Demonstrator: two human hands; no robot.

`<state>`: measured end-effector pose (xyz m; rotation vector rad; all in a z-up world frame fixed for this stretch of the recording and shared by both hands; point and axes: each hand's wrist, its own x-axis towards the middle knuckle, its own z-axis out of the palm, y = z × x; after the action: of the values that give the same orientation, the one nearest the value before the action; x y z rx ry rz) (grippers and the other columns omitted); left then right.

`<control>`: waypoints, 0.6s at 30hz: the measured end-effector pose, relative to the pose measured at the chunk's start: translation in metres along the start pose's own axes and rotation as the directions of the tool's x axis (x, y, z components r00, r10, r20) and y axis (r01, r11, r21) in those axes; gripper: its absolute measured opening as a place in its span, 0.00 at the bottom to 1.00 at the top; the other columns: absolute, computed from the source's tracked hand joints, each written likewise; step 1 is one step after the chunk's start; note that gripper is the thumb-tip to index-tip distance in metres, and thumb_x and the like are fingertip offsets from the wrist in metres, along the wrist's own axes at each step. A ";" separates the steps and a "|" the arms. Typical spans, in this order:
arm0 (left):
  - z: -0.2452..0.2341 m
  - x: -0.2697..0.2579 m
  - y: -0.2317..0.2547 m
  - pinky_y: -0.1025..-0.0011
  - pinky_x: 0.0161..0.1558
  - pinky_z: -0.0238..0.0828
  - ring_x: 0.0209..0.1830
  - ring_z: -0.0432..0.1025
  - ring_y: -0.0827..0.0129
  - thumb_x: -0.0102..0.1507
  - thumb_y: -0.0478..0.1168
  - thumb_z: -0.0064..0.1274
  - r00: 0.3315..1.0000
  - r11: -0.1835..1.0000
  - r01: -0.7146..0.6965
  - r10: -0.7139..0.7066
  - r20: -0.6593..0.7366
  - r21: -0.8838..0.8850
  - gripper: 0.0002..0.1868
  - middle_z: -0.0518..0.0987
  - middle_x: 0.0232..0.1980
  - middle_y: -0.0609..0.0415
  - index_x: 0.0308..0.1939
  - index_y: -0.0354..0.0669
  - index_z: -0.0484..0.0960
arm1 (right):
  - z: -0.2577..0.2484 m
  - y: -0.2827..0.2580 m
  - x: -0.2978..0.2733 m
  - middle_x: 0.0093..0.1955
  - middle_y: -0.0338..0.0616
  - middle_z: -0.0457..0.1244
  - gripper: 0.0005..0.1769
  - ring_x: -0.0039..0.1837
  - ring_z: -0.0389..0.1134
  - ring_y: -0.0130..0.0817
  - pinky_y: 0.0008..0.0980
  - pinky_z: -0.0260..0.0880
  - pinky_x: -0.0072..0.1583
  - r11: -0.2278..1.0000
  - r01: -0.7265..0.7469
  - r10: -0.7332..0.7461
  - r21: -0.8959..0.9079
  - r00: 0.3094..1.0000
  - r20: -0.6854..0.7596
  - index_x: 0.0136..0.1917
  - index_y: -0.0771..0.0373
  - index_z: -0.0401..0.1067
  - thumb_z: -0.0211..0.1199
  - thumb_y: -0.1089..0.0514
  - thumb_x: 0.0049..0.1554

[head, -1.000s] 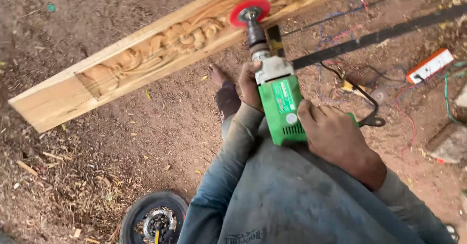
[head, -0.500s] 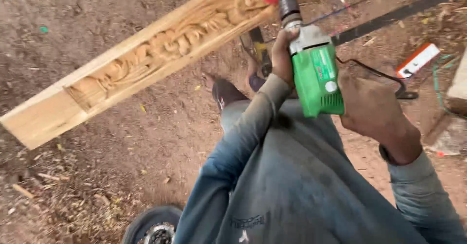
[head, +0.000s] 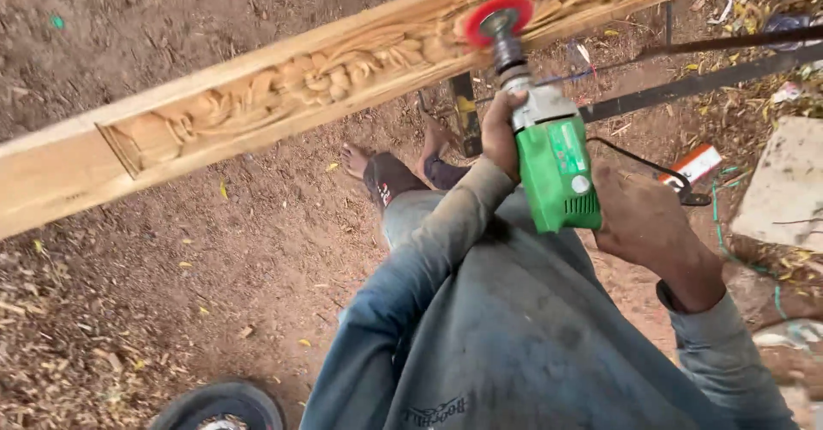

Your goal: Sanding or polishing a decorative carved wooden beam using a handheld power drill with a sanding attachment.

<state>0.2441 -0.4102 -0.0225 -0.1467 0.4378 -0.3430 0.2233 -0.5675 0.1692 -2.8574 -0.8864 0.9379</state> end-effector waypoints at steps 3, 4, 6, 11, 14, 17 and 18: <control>-0.023 0.021 -0.020 0.58 0.49 0.78 0.39 0.79 0.55 0.67 0.49 0.49 0.999 0.999 -0.029 0.030 -0.044 0.012 0.20 0.82 0.43 0.44 0.52 0.34 0.78 | -0.002 0.001 0.000 0.41 0.55 0.66 0.36 0.44 0.71 0.56 0.51 0.70 0.44 0.999 -0.046 0.046 -0.022 0.999 0.011 0.62 0.68 0.60 0.69 0.57 0.44; -0.035 0.030 -0.028 0.61 0.50 0.77 0.40 0.78 0.57 0.69 0.47 0.50 0.992 0.998 -0.049 0.052 -0.114 0.032 0.19 0.82 0.45 0.46 0.54 0.34 0.78 | -0.002 0.000 0.002 0.39 0.55 0.66 0.33 0.44 0.72 0.56 0.52 0.70 0.45 0.997 -0.079 0.078 -0.012 0.996 -0.033 0.62 0.68 0.60 0.68 0.56 0.47; -0.013 0.017 -0.022 0.60 0.47 0.78 0.38 0.79 0.57 0.67 0.48 0.49 0.996 0.999 -0.036 0.036 -0.085 0.009 0.20 0.82 0.43 0.44 0.52 0.33 0.79 | -0.008 -0.005 -0.001 0.41 0.57 0.66 0.37 0.44 0.71 0.57 0.53 0.70 0.44 0.999 -0.040 0.040 -0.010 0.998 -0.043 0.65 0.70 0.58 0.67 0.58 0.45; 0.004 0.005 -0.010 0.59 0.48 0.79 0.39 0.80 0.56 0.65 0.48 0.50 0.995 0.998 -0.050 0.052 -0.084 0.026 0.21 0.83 0.43 0.43 0.51 0.30 0.79 | -0.007 -0.008 0.001 0.42 0.58 0.65 0.45 0.45 0.70 0.58 0.51 0.70 0.44 1.000 0.009 -0.011 -0.026 0.996 -0.089 0.69 0.75 0.54 0.65 0.59 0.41; 0.001 -0.004 -0.015 0.57 0.48 0.79 0.39 0.80 0.54 0.66 0.48 0.50 0.998 0.998 -0.050 0.050 -0.026 -0.036 0.22 0.83 0.43 0.42 0.51 0.31 0.79 | -0.008 -0.013 -0.007 0.38 0.56 0.65 0.39 0.44 0.70 0.56 0.50 0.70 0.45 0.992 -0.107 0.111 -0.064 0.992 0.054 0.66 0.70 0.56 0.68 0.57 0.45; 0.000 0.002 -0.001 0.55 0.47 0.80 0.38 0.81 0.51 0.62 0.50 0.50 0.998 0.997 0.012 -0.008 0.057 -0.073 0.24 0.84 0.42 0.40 0.50 0.31 0.79 | -0.014 -0.014 0.009 0.40 0.56 0.65 0.33 0.47 0.70 0.58 0.49 0.70 0.47 1.000 -0.006 0.005 -0.029 0.999 -0.053 0.59 0.68 0.57 0.66 0.60 0.42; -0.012 0.011 0.000 0.56 0.48 0.79 0.40 0.80 0.53 0.63 0.48 0.50 0.997 0.997 -0.069 0.069 -0.041 -0.014 0.23 0.84 0.44 0.41 0.52 0.31 0.79 | -0.015 -0.015 0.014 0.38 0.56 0.65 0.37 0.45 0.70 0.58 0.51 0.70 0.46 0.999 -0.042 0.042 -0.034 0.999 0.006 0.60 0.68 0.57 0.69 0.59 0.40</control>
<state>0.2479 -0.4151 -0.0370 -0.1398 0.4849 -0.2751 0.2334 -0.5451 0.1764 -2.9136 -0.8545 0.9467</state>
